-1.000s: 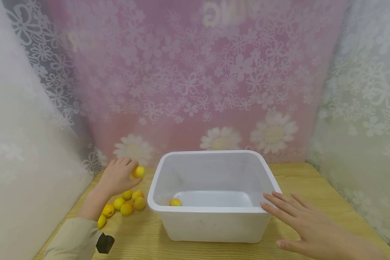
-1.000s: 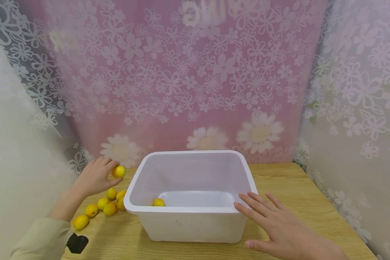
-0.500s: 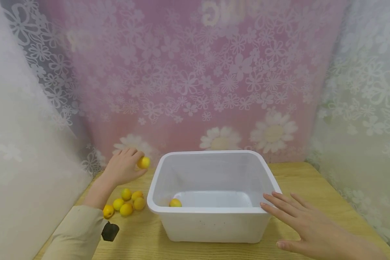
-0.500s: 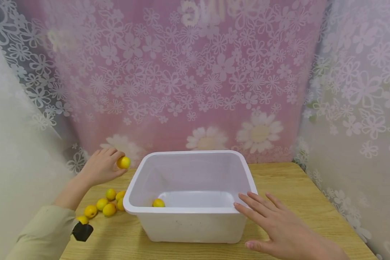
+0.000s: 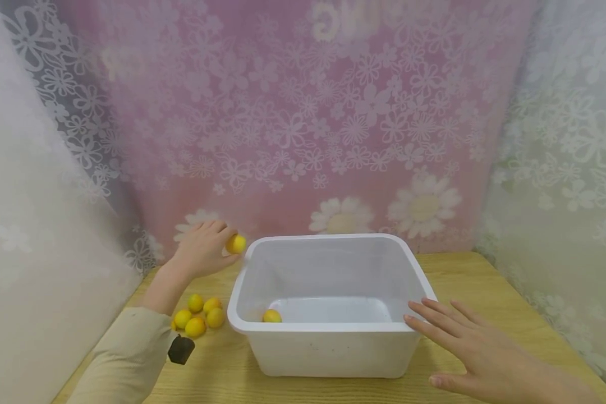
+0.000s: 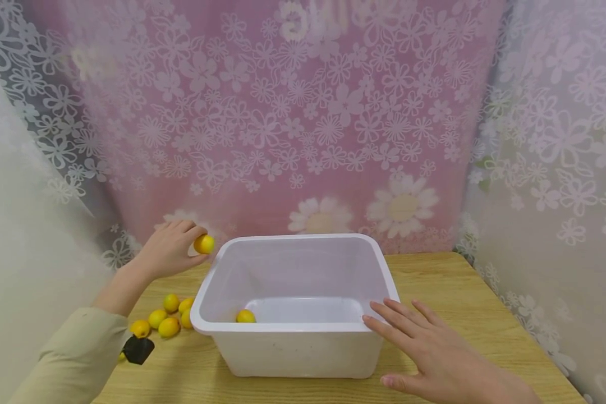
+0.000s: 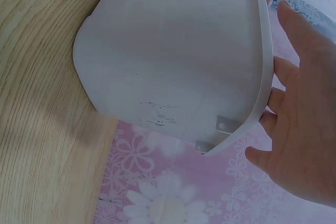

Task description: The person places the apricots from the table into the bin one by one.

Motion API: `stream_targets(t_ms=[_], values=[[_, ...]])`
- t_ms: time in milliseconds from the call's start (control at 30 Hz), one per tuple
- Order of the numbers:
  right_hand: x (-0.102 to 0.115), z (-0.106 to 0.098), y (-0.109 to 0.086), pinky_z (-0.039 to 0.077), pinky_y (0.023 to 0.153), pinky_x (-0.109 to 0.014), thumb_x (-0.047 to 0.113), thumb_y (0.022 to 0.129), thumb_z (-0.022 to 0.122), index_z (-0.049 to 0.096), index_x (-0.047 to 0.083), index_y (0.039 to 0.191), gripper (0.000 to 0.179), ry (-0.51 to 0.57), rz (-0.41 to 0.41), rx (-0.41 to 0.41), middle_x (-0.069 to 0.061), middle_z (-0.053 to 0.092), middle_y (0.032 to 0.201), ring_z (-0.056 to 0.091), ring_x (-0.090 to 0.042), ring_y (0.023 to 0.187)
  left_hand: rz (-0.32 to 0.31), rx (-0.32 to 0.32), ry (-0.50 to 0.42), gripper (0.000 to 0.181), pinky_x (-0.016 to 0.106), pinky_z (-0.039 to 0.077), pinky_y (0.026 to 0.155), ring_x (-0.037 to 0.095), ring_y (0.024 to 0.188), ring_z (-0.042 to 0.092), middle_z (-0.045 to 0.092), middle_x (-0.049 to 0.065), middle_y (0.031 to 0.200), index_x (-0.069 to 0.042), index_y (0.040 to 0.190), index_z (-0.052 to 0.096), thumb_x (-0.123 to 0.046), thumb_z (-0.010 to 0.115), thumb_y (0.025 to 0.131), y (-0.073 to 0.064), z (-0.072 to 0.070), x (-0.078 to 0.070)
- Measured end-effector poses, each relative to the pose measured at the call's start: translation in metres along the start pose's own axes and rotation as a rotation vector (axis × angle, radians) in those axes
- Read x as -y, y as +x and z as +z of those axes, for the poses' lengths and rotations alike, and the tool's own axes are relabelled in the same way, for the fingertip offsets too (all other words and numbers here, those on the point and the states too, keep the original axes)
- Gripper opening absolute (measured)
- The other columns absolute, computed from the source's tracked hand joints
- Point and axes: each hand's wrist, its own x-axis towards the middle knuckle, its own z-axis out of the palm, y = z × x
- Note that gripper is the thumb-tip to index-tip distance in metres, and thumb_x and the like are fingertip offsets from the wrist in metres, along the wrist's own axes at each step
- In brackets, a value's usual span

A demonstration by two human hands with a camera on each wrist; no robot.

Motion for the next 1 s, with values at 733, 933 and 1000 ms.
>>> stream_targets(t_ms=[733, 933, 1000], values=[[-0.001, 0.004, -0.001, -0.002, 0.111, -0.028, 0.051, 0.081, 0.063, 0.037, 0.007, 0.142, 0.080, 0.021, -0.021, -0.055, -0.009, 0.032, 0.147, 0.018, -0.019, 0.138, 0.117, 0.009, 0.032, 0.040, 0.046, 0.038, 0.092, 0.029, 0.099, 0.052, 0.057, 0.007, 0.097, -0.009, 0.108, 0.061, -0.036, 0.069, 0.080, 0.026, 0.000, -0.020], [0.000, 0.004, 0.000, -0.002, 0.111, -0.028, 0.051, 0.080, 0.064, 0.037, 0.007, 0.141, 0.080, 0.015, -0.020, -0.061, -0.008, 0.033, 0.147, 0.020, -0.019, 0.138, 0.144, 0.007, 0.075, 0.040, 0.045, 0.039, 0.089, 0.029, 0.098, 0.052, 0.056, 0.006, 0.093, -0.010, 0.107, 0.060, -0.039, 0.067, 0.080, 0.028, 0.002, -0.024], [0.000, 0.004, -0.001, -0.003, 0.111, -0.028, 0.051, 0.080, 0.063, 0.036, 0.008, 0.142, 0.080, 0.009, -0.012, -0.037, -0.007, 0.030, 0.148, 0.018, -0.018, 0.138, 0.146, 0.009, 0.094, 0.042, 0.046, 0.040, 0.088, 0.030, 0.098, 0.052, 0.056, 0.007, 0.093, -0.009, 0.107, 0.060, -0.040, 0.067, 0.080, 0.028, 0.002, -0.025]])
